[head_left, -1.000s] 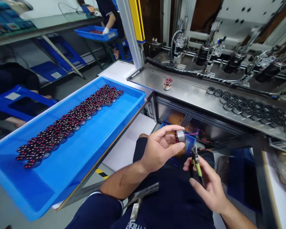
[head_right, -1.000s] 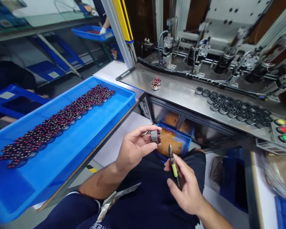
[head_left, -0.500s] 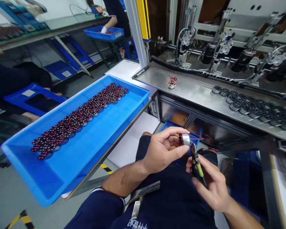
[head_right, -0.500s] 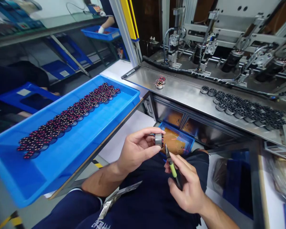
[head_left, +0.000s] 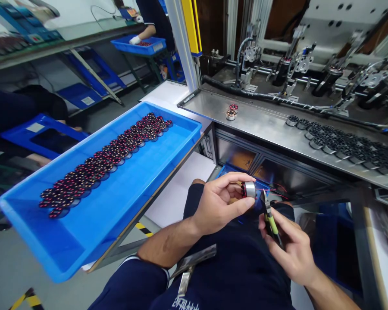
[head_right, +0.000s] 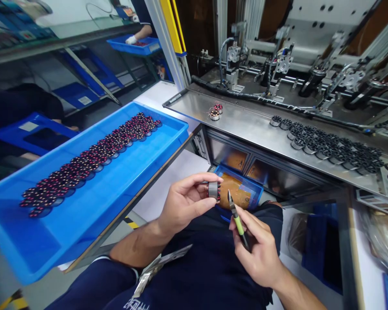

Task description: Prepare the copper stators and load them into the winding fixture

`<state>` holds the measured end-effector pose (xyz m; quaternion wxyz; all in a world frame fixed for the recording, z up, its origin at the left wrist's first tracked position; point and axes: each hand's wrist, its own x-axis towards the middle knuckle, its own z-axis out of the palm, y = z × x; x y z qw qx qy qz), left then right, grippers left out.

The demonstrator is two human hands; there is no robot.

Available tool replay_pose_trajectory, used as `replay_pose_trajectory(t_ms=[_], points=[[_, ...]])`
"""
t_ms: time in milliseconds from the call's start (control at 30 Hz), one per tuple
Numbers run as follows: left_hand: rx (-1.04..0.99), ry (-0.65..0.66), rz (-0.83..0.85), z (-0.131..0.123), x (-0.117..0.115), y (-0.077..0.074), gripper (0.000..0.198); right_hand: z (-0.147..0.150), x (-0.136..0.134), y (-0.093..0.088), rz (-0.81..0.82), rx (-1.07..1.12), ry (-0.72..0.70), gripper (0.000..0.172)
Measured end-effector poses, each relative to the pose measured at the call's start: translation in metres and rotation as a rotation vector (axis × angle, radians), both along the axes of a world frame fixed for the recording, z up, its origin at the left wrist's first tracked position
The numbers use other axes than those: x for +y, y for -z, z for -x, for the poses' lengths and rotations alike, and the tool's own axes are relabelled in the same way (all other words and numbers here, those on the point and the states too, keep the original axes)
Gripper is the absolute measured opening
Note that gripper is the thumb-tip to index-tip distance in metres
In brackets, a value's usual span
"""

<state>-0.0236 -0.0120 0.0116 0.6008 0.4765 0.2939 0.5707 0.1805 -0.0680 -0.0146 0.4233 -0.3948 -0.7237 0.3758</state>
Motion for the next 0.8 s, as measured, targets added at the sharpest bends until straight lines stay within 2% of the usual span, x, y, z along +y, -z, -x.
replay_pose_trajectory(t_ms=[167, 300, 533, 800], points=[[-0.019, -0.075, -0.159, -0.003, 0.001, 0.001, 0.023, -0.002, -0.005, 0.003, -0.008, -0.045, -0.04, 0.068], [0.049, -0.134, -0.26, -0.003, -0.001, 0.001, 0.025, 0.002, -0.003, 0.002, -0.04, -0.045, -0.063, 0.073], [0.111, -0.147, -0.305, 0.001, -0.001, 0.002, 0.027, 0.009, 0.002, -0.005, 0.006, -0.003, -0.094, 0.07], [0.189, -0.177, -0.363, 0.001, -0.002, 0.001, 0.025, 0.001, -0.001, 0.011, -0.018, -0.089, 0.006, 0.071]])
